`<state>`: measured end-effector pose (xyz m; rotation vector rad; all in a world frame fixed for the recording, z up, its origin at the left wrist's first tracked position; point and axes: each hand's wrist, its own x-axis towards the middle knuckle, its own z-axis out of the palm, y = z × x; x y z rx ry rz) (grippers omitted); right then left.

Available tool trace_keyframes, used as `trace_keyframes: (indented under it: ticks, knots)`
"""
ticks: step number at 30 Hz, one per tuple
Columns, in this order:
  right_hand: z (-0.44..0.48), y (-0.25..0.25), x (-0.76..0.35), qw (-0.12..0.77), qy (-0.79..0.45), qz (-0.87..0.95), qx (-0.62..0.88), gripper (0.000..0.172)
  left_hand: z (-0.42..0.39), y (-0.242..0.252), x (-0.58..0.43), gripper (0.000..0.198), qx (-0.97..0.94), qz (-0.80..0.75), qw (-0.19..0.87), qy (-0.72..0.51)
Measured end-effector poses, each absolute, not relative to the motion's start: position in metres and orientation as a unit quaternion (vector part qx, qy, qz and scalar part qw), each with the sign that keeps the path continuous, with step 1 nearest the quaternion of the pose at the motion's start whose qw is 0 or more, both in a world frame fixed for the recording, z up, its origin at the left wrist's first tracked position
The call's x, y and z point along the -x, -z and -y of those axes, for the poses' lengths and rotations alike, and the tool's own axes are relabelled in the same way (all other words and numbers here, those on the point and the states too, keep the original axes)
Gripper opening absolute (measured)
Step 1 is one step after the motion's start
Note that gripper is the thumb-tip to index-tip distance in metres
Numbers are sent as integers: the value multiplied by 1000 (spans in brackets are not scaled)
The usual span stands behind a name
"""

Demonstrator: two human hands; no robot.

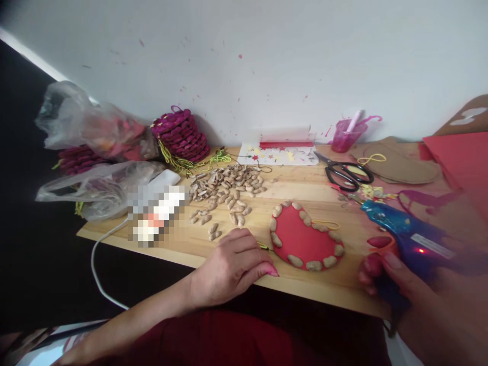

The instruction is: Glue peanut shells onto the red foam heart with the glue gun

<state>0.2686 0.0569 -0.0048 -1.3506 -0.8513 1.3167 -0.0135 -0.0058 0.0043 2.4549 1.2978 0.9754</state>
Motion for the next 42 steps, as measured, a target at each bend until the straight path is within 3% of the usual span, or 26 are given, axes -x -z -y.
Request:
trace_keyframes:
  ticks: [12, 19, 21, 26, 32, 36, 42]
  knots:
    - [-54, -2, -263, 514, -533, 357, 570, 40, 6, -2, 21, 22, -828, -437, 108, -334]
    - [-62, -17, -265, 496, -594, 231, 590, 57, 8, -2, 20, 21, -823, -430, 118, -353]
    - [-63, -20, -265, 502, -594, 230, 585, 54, 8, -1, 19, 21, -824, -433, 116, -346]
    - [-61, -15, -269, 477, -593, 281, 584, 53, -7, -7, 42, 14, -820, -475, 45, -317]
    - [-62, -11, -271, 492, -586, 273, 584, 52, -60, -13, 107, 23, -768, -597, -98, -212]
    - [-63, -12, -270, 484, -584, 272, 592, 47, -80, -9, 123, 30, -768, -619, -99, -133]
    - [-65, -14, -269, 463, -593, 252, 609, 48, -82, -18, 124, 27, -749, -639, -73, -161]
